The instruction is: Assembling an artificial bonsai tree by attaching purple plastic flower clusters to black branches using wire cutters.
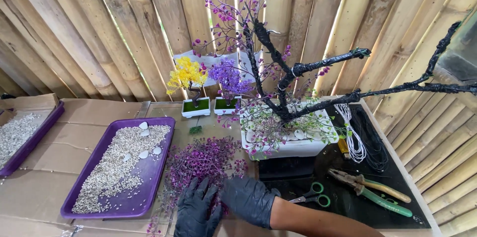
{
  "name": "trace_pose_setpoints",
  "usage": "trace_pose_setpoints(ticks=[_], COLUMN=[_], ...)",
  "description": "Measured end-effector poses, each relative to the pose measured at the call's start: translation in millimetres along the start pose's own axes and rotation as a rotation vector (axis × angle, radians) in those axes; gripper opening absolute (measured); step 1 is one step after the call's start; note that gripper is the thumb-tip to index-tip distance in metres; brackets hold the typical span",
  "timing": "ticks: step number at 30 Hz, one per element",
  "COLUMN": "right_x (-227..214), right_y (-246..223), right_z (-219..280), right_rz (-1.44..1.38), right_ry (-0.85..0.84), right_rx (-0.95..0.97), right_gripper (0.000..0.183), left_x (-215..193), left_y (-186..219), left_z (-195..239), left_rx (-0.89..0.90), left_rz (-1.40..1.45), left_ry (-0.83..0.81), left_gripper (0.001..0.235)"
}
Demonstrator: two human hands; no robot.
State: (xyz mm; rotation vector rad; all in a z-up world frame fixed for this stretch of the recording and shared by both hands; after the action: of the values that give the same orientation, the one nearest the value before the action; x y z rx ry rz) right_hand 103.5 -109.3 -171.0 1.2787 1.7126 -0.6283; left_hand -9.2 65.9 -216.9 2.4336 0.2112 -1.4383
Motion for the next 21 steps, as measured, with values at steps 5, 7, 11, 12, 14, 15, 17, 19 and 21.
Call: trace_pose_setpoints(ticks=[5,7,11,12,14,15,17,19,21], right_x=[-7.0,-32.5,2.5,-12.2,-43.6,-54.2,-73.2,-102.3,-129.0], right_y=[5.9,4.9,12.2,10.2,8.8,6.0,13.4,6.8,-1.4], right_z=[0.9,-14.1,28.8,18.6,0.0,-4.8,-4.0,-8.6,-11.6], right_rz=[0.101,-0.01,0.036,0.034,-0.055,-0.057,-0.299,-0.179,-0.059], right_ry=[0.024,0.019,-0.029,-0.028,0.024,0.025,0.133,0.164,0.191], right_rx=[0.128,0.177,0.191,0.192,0.261,0.263,0.71,0.552,0.393], right_gripper=[0.028,0.019,0.039,0.039,0.028,0.028,0.032,0.02,0.021], left_x=[-30.0,-30.9,-24.4,-22.0,-19.8,-21.8,-24.4,-22.2,-24.3], left_y=[14.6,16.4,15.2,15.0,14.7,15.8,17.0,15.5,17.3], left_z=[-5.5,-6.7,-8.3,-7.8,-6.1,-7.3,-8.9,-7.6,-8.1], left_rx=[-0.002,-0.025,-0.086,-0.085,-0.102,-0.102,-0.111,-0.109,-0.105], left_rz=[0.16,0.177,0.181,0.18,0.168,0.167,0.194,0.194,0.194], left_ry=[0.166,0.165,0.167,0.165,0.227,0.224,0.186,0.191,0.196], left_gripper=[0.058,0.055,0.054,0.054,0.051,0.051,0.05,0.05,0.05])
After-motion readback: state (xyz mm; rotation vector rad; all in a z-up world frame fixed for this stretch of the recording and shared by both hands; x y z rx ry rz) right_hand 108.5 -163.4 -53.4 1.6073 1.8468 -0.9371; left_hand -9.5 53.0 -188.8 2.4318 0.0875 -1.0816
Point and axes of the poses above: each hand's wrist, its own z-axis away from the middle knuckle, its own x-axis out of the palm, y = z × x, the point moved 4 cm from there along -z, towards the middle knuckle, and after that the axes turned 9 degrees about -x, right-handed, at the moved point
